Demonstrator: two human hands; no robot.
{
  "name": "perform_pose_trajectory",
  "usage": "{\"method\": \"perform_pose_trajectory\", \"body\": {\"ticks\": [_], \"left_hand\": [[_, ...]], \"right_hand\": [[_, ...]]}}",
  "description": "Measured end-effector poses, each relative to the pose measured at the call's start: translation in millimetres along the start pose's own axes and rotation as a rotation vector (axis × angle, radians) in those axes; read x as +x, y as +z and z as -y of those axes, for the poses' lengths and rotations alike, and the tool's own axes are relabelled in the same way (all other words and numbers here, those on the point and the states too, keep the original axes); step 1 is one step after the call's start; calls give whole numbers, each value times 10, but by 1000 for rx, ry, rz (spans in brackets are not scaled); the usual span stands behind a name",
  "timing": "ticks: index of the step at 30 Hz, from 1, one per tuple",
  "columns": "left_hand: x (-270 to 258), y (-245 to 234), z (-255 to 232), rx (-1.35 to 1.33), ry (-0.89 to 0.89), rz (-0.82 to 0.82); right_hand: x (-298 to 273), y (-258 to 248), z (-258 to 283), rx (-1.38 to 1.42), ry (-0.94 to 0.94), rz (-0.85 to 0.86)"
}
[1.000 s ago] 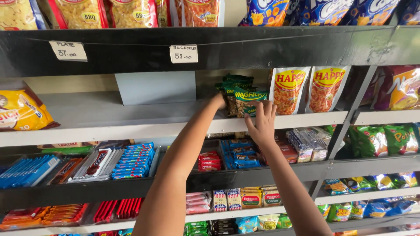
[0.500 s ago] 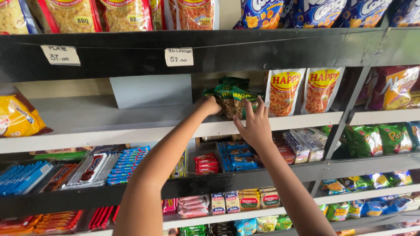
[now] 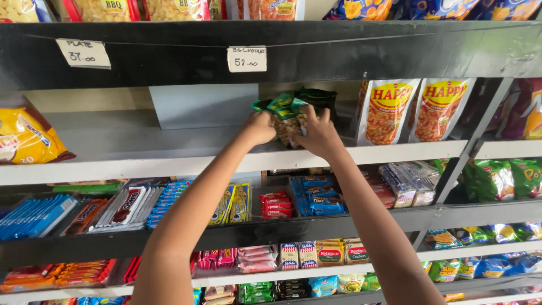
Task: Picking various bags of snacks from grocery shelves and placing them into a cardboard box.
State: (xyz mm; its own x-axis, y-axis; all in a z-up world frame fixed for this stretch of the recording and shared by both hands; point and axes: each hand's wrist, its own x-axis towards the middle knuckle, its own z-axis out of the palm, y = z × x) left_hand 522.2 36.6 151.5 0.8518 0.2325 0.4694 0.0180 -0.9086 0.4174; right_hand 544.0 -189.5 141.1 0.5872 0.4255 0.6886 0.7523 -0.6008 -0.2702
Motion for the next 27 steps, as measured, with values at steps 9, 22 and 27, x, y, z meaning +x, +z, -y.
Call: {"method": "perform_pose_trajectory", "body": {"ticks": [9, 22, 27], "left_hand": [[-1242, -1314, 610, 372, -374, -21], [-1758, -1543, -107, 605, -412, -112], [-1528, -1098, -626, 558, -88, -324]], "right_hand": [[257, 545, 1328, 271, -377, 336], [528, 99, 707, 5, -397, 554], [906, 568, -292, -435, -56, 499]]}}
